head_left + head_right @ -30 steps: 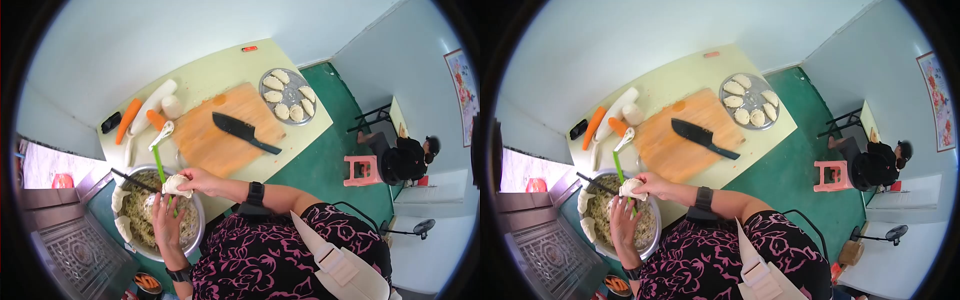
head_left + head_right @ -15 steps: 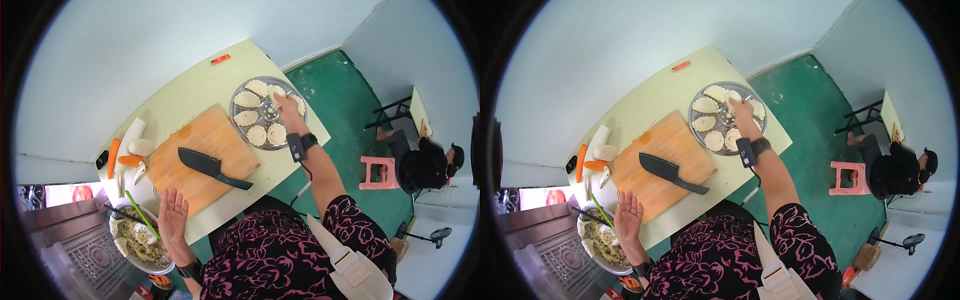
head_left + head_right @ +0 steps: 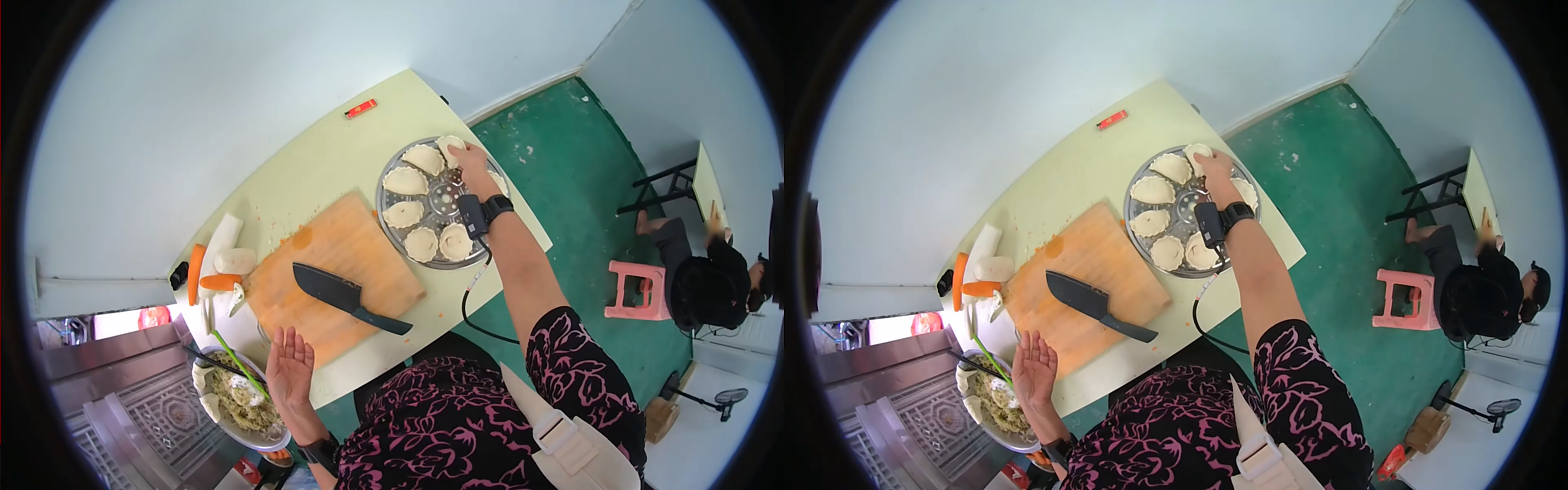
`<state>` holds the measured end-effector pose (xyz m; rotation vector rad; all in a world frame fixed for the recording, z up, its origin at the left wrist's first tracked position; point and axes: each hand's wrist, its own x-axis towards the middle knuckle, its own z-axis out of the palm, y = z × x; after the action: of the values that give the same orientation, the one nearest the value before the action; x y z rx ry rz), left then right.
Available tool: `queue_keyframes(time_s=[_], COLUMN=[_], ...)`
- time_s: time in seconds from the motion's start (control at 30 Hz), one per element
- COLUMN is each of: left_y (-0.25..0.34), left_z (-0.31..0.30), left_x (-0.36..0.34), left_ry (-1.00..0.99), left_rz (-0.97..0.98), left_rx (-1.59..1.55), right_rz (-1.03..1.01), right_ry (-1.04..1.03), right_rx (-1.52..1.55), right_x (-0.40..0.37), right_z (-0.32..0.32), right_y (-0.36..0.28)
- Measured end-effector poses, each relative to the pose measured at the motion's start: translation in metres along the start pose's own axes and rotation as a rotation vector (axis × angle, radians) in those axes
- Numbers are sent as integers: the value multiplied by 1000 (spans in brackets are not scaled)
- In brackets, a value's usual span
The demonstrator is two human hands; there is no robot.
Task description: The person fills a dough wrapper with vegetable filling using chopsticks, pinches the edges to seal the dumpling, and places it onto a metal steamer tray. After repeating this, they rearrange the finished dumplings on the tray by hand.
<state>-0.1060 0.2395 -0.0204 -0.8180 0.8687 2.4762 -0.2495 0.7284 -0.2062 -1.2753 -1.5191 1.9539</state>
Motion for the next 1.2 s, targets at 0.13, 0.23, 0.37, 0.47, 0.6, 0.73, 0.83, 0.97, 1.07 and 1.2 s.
queue_keyframes(time_s=[0.13, 0.23, 0.37, 0.47, 0.6, 0.73, 0.83, 0.97, 1.07, 1.2], left_y=[-7, -13, -19, -21, -22, -24, -26, -29, -28, -28], left_z=[2, 8, 14, 18, 18, 16, 16, 23, 27, 25], left_x=[3, 5, 7, 7, 9, 11, 14, 19, 20, 21], left_ry=[-7, 17, 11, 17, 1, 24, 5, 12, 10, 4], left_rz=[-20, -36, -52, -60, -66, -68, -86, -95, -86, -86], left_rx=[-5, 2, 10, 8, 20, 9, 17, 27, 47, 44], right_rz=[-96, -154, -59, -192, -349, -529, -949, -952, -923, -726], right_ry=[115, 154, 7, 60, 102, 37, 5, -62, -84, -169], right_rx=[-293, -567, -604, -792, -926, -1065, -1316, -1445, -1445, -1494], right_x=[2, 6, -1, 1, -5, -30, -46, -50, -50, -57], right_z=[1, 0, -2, -4, -12, -26, -31, -28, -22, -19], right_y=[1, -2, -20, -20, -23, -29, -3, 15, 19, -2])
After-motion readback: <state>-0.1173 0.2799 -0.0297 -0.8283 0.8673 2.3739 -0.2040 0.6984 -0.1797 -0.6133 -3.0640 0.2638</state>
